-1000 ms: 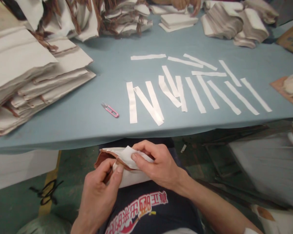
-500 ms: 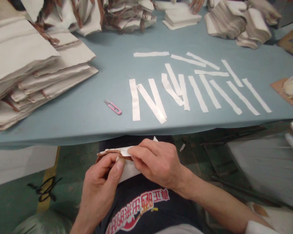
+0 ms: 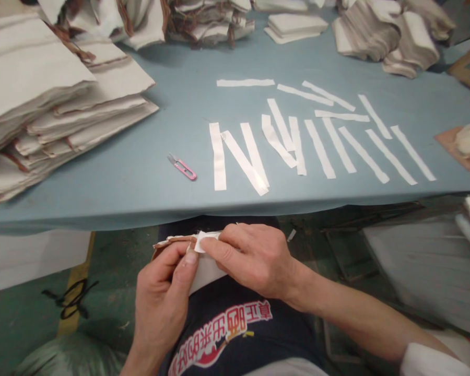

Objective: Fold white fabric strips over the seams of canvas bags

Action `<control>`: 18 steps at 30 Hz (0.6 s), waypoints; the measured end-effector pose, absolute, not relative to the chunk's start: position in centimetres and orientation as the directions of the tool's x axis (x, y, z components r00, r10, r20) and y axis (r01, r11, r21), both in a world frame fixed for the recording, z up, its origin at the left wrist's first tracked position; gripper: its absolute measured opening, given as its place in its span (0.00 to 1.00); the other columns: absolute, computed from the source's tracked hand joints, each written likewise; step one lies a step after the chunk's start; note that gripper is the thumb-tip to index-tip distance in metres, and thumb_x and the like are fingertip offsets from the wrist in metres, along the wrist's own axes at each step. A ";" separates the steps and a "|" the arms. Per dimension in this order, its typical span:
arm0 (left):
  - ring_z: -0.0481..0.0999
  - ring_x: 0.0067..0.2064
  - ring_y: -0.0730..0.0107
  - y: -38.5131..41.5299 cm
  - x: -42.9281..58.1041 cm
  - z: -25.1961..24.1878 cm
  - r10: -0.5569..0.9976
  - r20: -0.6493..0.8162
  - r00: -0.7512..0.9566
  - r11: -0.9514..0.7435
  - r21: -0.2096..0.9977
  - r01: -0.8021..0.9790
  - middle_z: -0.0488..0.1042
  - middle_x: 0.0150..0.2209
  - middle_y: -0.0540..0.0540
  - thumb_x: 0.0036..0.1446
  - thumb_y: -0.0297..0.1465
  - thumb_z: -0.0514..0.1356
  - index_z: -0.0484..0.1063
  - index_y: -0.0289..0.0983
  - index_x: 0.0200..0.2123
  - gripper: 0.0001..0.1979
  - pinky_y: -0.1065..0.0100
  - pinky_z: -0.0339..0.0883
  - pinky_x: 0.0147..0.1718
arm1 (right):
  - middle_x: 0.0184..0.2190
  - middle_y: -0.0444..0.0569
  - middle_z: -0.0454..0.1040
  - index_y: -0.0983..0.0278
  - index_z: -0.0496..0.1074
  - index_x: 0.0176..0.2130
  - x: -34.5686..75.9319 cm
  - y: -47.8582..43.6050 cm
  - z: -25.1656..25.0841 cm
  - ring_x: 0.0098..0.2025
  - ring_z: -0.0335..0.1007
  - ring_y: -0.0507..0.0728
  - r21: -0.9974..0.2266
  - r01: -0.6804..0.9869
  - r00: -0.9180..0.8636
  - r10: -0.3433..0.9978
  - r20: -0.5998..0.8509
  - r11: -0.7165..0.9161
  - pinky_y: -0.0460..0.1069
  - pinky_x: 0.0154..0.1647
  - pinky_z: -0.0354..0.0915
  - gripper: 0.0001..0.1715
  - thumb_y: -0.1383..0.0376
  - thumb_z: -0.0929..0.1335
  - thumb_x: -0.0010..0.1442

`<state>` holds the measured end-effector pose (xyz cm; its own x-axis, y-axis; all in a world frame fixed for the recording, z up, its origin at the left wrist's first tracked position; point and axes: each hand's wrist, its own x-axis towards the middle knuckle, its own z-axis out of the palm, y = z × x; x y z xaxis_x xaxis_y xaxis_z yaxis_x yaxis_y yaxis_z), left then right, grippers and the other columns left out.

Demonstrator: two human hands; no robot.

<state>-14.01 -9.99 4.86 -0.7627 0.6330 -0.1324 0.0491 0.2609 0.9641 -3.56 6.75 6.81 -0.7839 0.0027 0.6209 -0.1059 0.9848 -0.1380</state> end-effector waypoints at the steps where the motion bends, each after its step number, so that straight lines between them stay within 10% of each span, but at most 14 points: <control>1: 0.78 0.37 0.64 -10.0 -14.1 4.8 0.645 -0.132 -0.753 0.258 0.965 0.051 0.86 0.40 0.46 0.68 0.46 0.66 0.89 0.41 0.40 0.16 0.70 0.70 0.33 | 0.27 0.43 0.74 0.66 0.81 0.45 -3.6 6.8 6.8 0.28 0.67 0.52 -0.135 -0.107 -0.784 0.000 0.621 0.985 0.50 0.28 0.59 0.18 0.69 0.63 0.81; 18: 0.72 0.28 0.69 -9.1 -15.4 4.3 0.587 -0.396 -0.706 0.101 0.901 -0.422 0.82 0.30 0.47 0.55 0.41 0.72 0.87 0.38 0.31 0.11 0.72 0.69 0.28 | 0.28 0.43 0.73 0.71 0.79 0.50 -4.2 7.6 6.6 0.29 0.61 0.53 -0.031 -0.217 -0.761 -0.150 0.632 0.976 0.52 0.28 0.56 0.14 0.71 0.64 0.80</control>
